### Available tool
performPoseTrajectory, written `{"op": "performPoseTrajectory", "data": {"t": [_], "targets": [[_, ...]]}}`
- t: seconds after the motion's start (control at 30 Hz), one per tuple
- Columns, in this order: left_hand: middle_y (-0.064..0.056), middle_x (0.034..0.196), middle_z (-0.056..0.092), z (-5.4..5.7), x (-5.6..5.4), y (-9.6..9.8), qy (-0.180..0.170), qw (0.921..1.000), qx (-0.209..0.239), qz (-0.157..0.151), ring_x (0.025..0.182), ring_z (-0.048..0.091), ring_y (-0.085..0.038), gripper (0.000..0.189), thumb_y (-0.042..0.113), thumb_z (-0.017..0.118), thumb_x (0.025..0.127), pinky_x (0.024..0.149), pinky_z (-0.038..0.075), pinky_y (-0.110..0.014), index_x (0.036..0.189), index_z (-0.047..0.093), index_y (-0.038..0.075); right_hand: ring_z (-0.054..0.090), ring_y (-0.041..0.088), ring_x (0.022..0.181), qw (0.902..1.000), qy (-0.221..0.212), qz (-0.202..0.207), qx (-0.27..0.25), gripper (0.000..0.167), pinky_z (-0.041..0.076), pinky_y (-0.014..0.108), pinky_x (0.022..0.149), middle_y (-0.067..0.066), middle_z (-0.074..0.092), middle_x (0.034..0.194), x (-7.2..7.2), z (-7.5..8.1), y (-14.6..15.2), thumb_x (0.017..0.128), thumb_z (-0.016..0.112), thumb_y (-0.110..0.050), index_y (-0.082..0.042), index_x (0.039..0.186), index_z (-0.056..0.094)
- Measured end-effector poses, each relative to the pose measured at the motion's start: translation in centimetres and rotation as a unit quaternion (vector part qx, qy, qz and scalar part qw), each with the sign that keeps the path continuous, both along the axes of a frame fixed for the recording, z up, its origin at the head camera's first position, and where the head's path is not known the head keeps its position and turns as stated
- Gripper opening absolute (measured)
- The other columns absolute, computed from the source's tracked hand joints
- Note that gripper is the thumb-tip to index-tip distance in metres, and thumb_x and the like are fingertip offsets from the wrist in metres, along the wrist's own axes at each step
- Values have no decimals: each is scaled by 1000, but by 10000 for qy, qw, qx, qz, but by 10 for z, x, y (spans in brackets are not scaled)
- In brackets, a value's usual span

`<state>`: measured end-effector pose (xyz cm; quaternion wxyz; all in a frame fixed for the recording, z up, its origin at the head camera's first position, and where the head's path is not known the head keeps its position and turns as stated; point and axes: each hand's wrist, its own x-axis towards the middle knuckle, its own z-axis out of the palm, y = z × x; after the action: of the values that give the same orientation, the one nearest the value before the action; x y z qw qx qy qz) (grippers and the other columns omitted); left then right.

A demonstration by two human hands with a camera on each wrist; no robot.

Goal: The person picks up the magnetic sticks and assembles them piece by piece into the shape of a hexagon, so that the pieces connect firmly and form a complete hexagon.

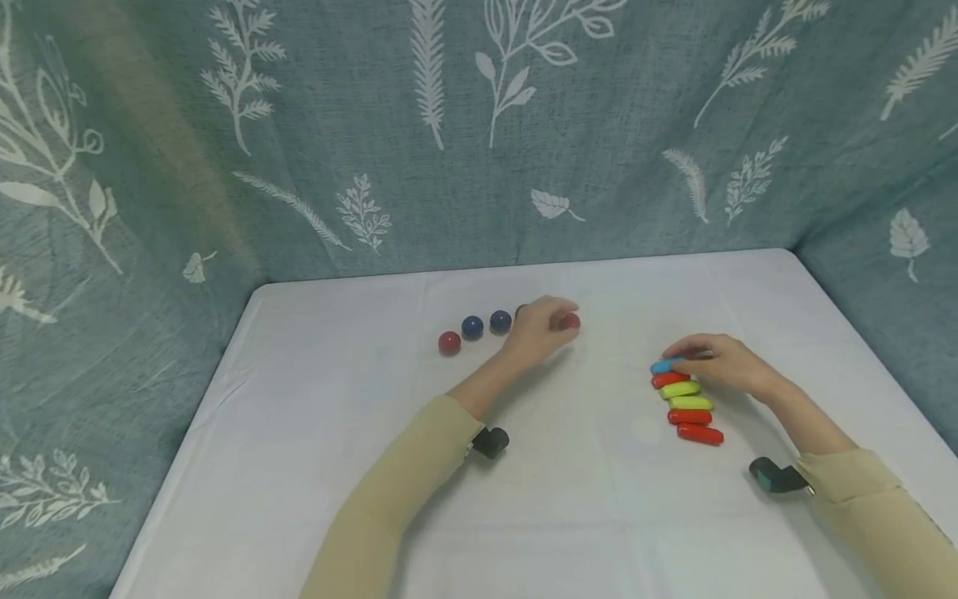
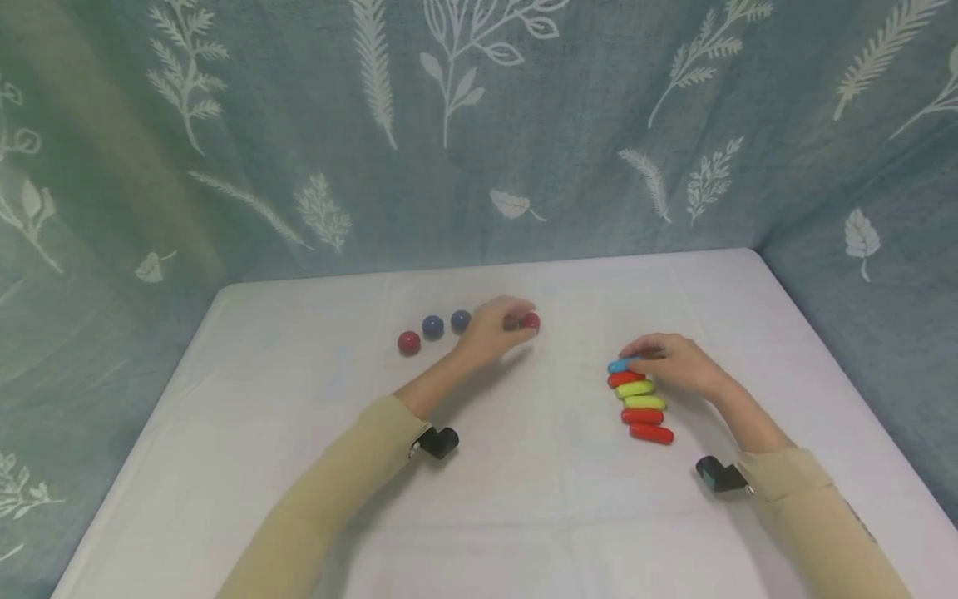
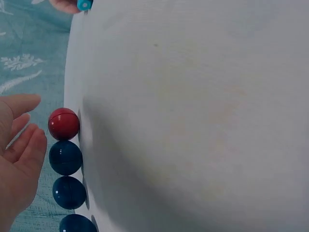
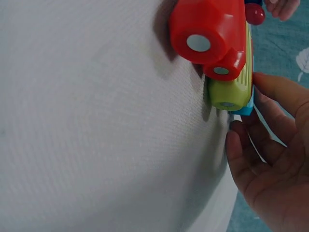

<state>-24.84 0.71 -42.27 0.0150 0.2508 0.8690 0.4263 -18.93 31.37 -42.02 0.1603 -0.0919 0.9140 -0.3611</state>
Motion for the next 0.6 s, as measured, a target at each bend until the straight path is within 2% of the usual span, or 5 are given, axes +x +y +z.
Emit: {"op": "performPoseTrajectory", "data": {"t": [0.13,0.3,0.6], "targets": [[-12,120,64,1,-4,5,151,9991,-398,18,111,60,-23,37,11,69,90,96,45,-26,126,62,4,55,34,111,10000,1,15,-4,36,45,53,95,16,62,122,0,0,0,96,62,-31,-4,120,65],[-12,119,64,0,-7,9,132,9970,-761,-24,108,61,-22,37,11,68,91,94,46,-26,126,62,4,55,34,111,10000,0,16,28,36,45,54,95,17,62,122,2,0,-2,96,62,-31,-4,120,65],[-9,113,67,-1,-11,12,419,9925,-1152,-45,105,61,-21,32,11,66,92,95,45,-28,123,64,5,55,33,110,10000,9,-15,96,36,46,53,95,16,62,122,2,0,-2,96,62,-31,-4,120,65]]}}
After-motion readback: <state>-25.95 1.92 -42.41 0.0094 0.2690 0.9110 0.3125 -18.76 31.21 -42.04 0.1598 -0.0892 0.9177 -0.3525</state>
